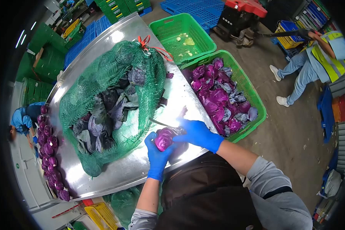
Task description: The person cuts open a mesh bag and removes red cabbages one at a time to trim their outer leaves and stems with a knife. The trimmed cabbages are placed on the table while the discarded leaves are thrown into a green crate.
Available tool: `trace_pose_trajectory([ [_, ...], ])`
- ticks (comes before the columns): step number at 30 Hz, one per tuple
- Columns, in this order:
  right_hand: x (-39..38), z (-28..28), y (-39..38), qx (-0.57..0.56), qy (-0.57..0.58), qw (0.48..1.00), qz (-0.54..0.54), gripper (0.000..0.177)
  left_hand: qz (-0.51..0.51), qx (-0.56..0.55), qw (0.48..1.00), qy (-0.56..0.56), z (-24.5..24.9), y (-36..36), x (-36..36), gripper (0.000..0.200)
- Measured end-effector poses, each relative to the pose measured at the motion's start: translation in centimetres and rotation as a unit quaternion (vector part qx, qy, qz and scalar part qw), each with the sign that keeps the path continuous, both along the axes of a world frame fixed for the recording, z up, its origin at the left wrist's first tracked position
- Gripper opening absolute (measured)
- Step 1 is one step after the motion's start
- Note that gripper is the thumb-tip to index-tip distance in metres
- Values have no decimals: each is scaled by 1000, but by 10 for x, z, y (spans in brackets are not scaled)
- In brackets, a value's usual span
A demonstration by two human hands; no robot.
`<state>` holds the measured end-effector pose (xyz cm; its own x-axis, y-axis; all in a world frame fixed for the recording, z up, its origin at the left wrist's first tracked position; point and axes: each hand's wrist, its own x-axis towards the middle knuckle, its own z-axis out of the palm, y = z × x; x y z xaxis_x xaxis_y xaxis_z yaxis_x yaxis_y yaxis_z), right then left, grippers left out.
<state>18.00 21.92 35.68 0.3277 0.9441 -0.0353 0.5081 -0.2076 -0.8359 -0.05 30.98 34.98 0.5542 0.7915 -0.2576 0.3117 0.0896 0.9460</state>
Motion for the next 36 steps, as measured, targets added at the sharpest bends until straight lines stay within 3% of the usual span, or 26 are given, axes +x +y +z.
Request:
trace_pose_trajectory([
  [2,0,-33,5,5,-24,999,20,64,-19,36,999,-17,-1,3,-2,83],
  [4,-2,-45,8,60,105,992,29,49,-37,70,996,-29,-5,6,-9,82],
  [5,1,-43,7,59,106,992,29,49,-59,116,991,12,-10,9,-13,79],
  [6,10,-39,6,-80,248,965,-30,45,-78,164,982,50,-13,10,-12,76],
  [7,20,-33,6,-214,377,897,-88,41,-77,167,982,46,-10,9,-11,76],
  [8,28,-43,5,-95,218,970,-55,35,-106,156,982,10,-5,6,-13,75],
  [9,29,-53,3,-92,220,970,-55,35,-136,144,980,-23,0,3,-17,74],
  [11,31,-54,1,-105,8,994,-34,33,-140,164,976,-7,5,-5,-26,78],
  [15,37,-52,-4,-121,-71,990,20,30,-37,74,992,-97,-26,-4,-62,78],
  [17,53,-56,-12,-164,-18,985,-55,29,116,-84,978,-153,-30,-1,-72,72],
  [18,59,-46,-17,-158,-22,979,-124,28,144,-149,957,-203,-21,-1,-67,67],
  [19,69,-30,-18,-148,-27,969,-194,27,151,-144,956,-207,-20,3,-63,67],
  [21,95,-16,-20,-168,-241,941,-169,33,172,-221,922,-268,-21,5,-61,63],
  [22,92,-5,-17,-167,-242,942,-163,33,164,-251,914,-272,-26,8,-60,58],
  [24,74,17,-5,-66,-133,967,-208,62,150,-287,902,-286,-20,11,-46,61],
  [25,42,12,5,-10,-108,994,-16,79,132,-324,888,-299,-18,12,-37,63],
  [26,23,29,13,-108,63,991,52,78,118,-315,894,-297,-18,13,-29,60],
  [28,-1,30,17,28,216,964,153,58,100,-327,895,-286,-5,12,-17,59],
  [29,-1,27,15,28,216,964,153,58,85,-337,896,-277,-1,11,-14,57],
  [32,4,15,14,127,407,902,73,42,125,-383,879,-255,-4,10,-9,52],
  [33,10,14,10,125,407,902,74,42,135,-410,866,-253,-6,10,-8,52],
  [35,24,40,6,19,237,968,82,33,110,-418,859,-274,-12,8,-4,52],
  [36,28,45,7,-85,283,955,40,24,101,-471,829,-284,-9,5,-1,52],
])
